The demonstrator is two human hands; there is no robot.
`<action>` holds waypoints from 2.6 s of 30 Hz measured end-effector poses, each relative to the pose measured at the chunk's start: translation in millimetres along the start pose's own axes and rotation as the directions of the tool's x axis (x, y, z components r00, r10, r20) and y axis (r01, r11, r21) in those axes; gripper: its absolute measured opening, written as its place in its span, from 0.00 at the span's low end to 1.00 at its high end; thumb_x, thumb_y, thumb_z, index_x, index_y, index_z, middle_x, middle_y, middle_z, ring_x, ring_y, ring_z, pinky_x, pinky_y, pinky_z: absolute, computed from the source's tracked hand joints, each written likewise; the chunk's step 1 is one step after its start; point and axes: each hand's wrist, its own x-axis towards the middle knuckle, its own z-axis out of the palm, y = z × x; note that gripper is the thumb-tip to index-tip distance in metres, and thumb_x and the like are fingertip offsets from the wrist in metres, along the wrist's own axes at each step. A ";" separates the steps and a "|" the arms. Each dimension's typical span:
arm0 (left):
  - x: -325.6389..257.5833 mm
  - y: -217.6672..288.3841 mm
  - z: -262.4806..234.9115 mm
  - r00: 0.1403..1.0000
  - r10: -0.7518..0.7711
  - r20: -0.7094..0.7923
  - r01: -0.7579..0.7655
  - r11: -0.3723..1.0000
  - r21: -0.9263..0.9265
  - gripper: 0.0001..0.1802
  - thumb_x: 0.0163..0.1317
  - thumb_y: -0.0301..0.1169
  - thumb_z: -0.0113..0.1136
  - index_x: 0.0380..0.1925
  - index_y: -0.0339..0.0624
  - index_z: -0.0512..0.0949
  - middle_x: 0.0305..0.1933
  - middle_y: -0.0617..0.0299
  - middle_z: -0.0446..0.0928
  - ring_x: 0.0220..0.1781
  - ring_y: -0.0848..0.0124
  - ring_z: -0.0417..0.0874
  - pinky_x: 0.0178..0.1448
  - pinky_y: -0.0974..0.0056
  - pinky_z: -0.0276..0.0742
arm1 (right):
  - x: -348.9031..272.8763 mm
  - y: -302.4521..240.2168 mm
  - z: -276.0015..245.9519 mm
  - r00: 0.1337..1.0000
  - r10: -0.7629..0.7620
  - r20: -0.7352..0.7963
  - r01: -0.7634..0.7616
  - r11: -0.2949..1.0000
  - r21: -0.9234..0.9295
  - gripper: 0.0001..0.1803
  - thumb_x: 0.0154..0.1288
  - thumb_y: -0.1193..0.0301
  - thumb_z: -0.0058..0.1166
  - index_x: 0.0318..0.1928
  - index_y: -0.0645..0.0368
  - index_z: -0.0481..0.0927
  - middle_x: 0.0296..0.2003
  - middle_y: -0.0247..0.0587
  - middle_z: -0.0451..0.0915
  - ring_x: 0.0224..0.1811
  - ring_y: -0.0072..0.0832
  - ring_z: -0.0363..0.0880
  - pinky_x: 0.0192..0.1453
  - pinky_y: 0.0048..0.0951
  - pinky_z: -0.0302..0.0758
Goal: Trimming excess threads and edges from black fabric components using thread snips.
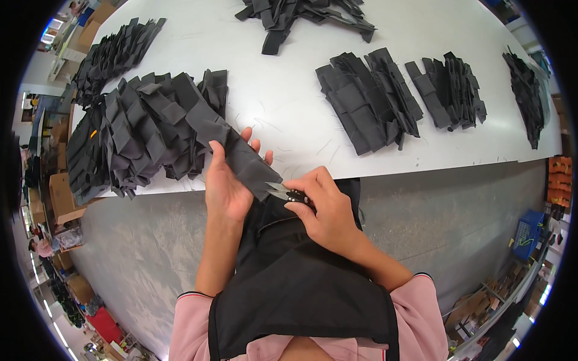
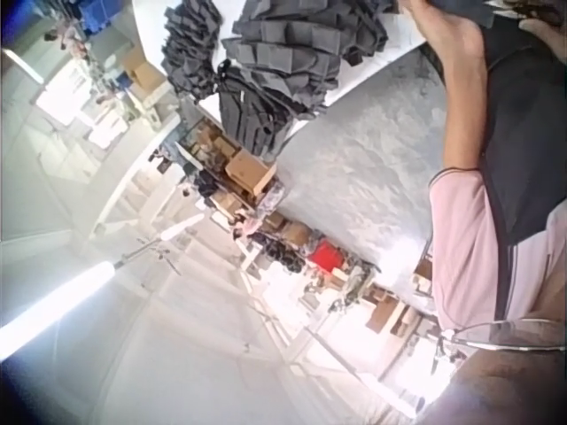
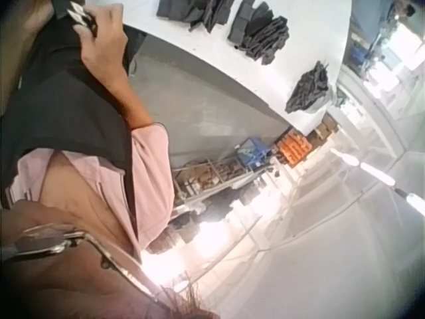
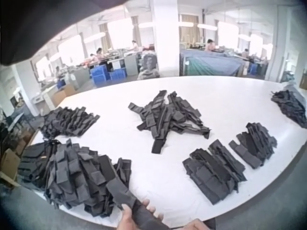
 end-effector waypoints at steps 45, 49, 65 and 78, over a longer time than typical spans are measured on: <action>-14.9 3.0 -1.5 0.979 -0.079 0.189 -0.027 0.863 0.505 0.17 0.68 0.39 0.49 0.49 0.40 0.65 0.44 0.50 0.78 0.30 0.69 0.81 0.31 0.68 0.78 | 10.7 6.3 -15.6 0.924 -0.363 0.119 0.382 0.890 -0.250 0.17 0.42 0.73 0.64 0.38 0.55 0.80 0.26 0.30 0.72 0.22 0.26 0.69 0.26 0.26 0.65; -16.2 3.0 -0.4 0.978 -0.086 0.190 -0.025 0.855 0.517 0.17 0.67 0.39 0.49 0.49 0.40 0.65 0.44 0.50 0.78 0.30 0.69 0.81 0.30 0.68 0.78 | 8.8 2.8 -18.2 0.876 -0.447 0.182 0.482 0.801 -0.354 0.16 0.44 0.75 0.62 0.38 0.58 0.81 0.24 0.30 0.73 0.21 0.24 0.70 0.24 0.25 0.62; -16.4 1.1 -4.8 0.977 -0.104 0.187 -0.003 0.866 0.500 0.18 0.68 0.41 0.48 0.51 0.41 0.64 0.44 0.51 0.78 0.31 0.68 0.82 0.32 0.68 0.78 | 3.1 -12.6 -17.7 0.918 -0.366 0.153 0.396 0.861 -0.320 0.15 0.43 0.75 0.64 0.36 0.59 0.79 0.25 0.32 0.73 0.23 0.26 0.72 0.26 0.25 0.65; -19.4 0.4 -12.6 0.972 -0.127 0.197 0.033 0.905 0.424 0.19 0.69 0.43 0.43 0.52 0.42 0.64 0.45 0.50 0.77 0.33 0.67 0.82 0.34 0.66 0.80 | 8.8 -17.4 1.6 0.894 -0.305 0.328 0.414 0.842 -0.345 0.14 0.44 0.75 0.63 0.34 0.57 0.76 0.25 0.35 0.69 0.24 0.30 0.72 0.27 0.27 0.68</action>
